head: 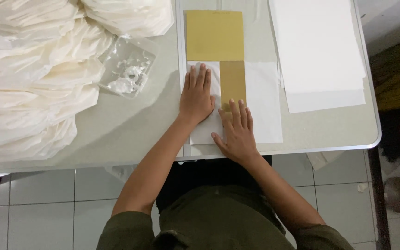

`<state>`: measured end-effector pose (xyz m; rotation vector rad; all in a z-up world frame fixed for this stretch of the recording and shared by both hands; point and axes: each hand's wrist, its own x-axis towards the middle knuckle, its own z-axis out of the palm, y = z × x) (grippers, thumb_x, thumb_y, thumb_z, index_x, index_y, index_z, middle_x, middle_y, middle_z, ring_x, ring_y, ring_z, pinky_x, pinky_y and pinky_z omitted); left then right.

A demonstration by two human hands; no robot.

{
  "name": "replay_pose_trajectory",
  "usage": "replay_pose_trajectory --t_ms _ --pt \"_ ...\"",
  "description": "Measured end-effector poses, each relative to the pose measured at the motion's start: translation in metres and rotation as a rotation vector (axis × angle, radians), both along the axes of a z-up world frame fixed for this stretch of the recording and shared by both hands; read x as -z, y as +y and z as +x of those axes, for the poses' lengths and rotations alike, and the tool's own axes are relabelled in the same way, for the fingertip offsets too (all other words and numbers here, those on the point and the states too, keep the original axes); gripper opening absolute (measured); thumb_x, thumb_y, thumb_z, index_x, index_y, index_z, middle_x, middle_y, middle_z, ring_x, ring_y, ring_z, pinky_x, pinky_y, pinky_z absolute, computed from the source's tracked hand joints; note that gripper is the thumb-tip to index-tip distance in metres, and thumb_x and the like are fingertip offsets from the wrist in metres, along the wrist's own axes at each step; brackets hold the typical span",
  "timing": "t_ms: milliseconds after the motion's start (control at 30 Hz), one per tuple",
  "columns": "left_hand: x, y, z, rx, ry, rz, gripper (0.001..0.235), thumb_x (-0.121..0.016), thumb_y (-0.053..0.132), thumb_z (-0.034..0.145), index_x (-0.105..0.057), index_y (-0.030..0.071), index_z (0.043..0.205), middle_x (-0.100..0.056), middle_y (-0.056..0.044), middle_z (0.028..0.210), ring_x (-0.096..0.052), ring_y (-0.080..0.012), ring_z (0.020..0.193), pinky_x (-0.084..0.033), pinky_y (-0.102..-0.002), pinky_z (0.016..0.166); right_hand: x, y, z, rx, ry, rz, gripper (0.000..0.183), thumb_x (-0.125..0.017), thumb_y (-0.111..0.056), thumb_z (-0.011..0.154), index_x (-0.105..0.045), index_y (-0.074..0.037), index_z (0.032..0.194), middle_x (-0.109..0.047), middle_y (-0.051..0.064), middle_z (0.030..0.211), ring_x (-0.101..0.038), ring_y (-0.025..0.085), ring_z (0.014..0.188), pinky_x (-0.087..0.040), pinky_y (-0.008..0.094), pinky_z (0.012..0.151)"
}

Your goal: Applying glue and folding paper sheets around a cardboard template to assemble a box component.

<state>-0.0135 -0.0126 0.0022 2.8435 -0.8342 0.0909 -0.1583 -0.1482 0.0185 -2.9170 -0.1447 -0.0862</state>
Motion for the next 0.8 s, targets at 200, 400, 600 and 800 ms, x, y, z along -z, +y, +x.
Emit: replay_pose_trajectory --t_ms 200,400,600,800 --pt "0.001 0.001 -0.001 0.003 0.006 0.008 0.073 -0.049 0.023 0.092 -0.032 0.003 0.159 -0.027 -0.020 0.166 -0.023 -0.0441 0.152 -0.015 -0.055 0.126 0.007 -0.003 -0.005 -0.023 0.030 -0.025 0.066 -0.050 -0.059 0.096 -0.050 -0.017 0.148 -0.025 0.017 0.166 -0.011 0.039 0.158 -0.006 0.052 0.127" --pt "0.002 0.001 0.000 0.016 0.026 -0.013 0.073 -0.045 0.021 0.091 -0.031 0.001 0.159 -0.026 -0.022 0.166 -0.021 -0.0455 0.152 -0.015 -0.055 0.126 0.013 -0.005 -0.008 -0.063 -0.117 0.083 0.051 -0.059 -0.046 0.093 -0.059 -0.015 0.133 -0.036 0.015 0.162 -0.026 0.036 0.155 -0.018 0.050 0.125" --pt "0.005 0.001 0.000 0.011 0.009 -0.023 0.072 -0.047 0.022 0.092 -0.032 0.002 0.160 -0.026 -0.021 0.166 -0.021 -0.0446 0.153 -0.014 -0.055 0.126 0.020 -0.005 -0.011 -0.078 -0.217 0.066 0.046 -0.061 -0.044 0.092 -0.066 -0.016 0.128 -0.040 0.015 0.161 -0.031 0.035 0.153 -0.020 0.050 0.125" --pt "0.008 0.001 0.002 0.011 -0.002 -0.016 0.071 -0.047 0.023 0.094 -0.032 0.002 0.160 -0.026 -0.021 0.166 -0.021 -0.0449 0.153 -0.014 -0.055 0.126 0.009 -0.004 -0.021 -0.115 -0.347 0.127 0.031 -0.065 -0.040 0.089 -0.078 -0.016 0.105 -0.050 0.013 0.157 -0.042 0.033 0.148 -0.027 0.049 0.122"
